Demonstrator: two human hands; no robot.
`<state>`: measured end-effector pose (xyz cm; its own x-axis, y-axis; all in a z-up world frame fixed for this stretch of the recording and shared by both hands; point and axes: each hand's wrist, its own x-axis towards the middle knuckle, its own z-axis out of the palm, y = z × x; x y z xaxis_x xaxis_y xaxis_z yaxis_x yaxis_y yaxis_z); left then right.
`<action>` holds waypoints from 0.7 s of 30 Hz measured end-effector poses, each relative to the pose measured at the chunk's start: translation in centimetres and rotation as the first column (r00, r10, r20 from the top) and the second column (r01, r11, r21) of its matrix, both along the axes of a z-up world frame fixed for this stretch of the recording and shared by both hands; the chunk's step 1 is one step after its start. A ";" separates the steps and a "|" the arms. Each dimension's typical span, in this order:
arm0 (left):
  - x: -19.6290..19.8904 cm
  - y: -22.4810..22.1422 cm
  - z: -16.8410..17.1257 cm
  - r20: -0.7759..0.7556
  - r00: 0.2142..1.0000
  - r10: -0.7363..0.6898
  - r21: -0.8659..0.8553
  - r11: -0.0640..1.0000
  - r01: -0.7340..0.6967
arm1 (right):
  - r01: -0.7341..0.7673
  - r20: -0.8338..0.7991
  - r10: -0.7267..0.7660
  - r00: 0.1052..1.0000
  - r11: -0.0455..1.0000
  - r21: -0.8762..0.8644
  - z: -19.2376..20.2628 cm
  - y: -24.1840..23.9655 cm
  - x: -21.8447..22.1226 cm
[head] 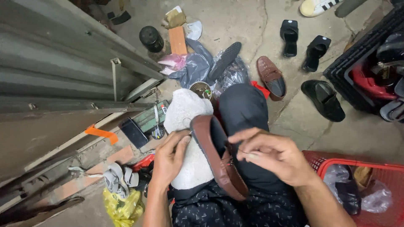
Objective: Hand-stitching a leather shoe sole to the upper using a needle and thread
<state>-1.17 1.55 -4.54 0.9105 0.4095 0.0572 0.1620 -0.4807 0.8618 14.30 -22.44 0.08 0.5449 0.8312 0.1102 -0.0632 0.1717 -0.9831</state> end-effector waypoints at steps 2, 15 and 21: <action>0.8 -0.5 0.9 0.020 0.999 -0.048 0.045 0.998 0.047 | -0.034 -0.224 0.079 0.971 0.980 0.198 -0.7 0.2 0.1; 2.3 -1.4 1.1 -0.111 0.994 0.018 0.241 0.970 0.009 | 0.171 0.010 -0.187 0.982 0.876 -0.450 -8.0 7.3 -0.3; 2.9 -0.4 0.8 -0.114 0.993 -0.033 0.254 0.965 0.061 | 0.104 -0.254 -0.203 0.946 0.930 -0.353 -8.3 7.2 -0.6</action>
<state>1.69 1.20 -3.70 0.9350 0.3503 0.0551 0.2191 -0.6929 0.6870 13.69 -15.22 -8.18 0.6361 0.6963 -0.3326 -0.3443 -0.1296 -0.9299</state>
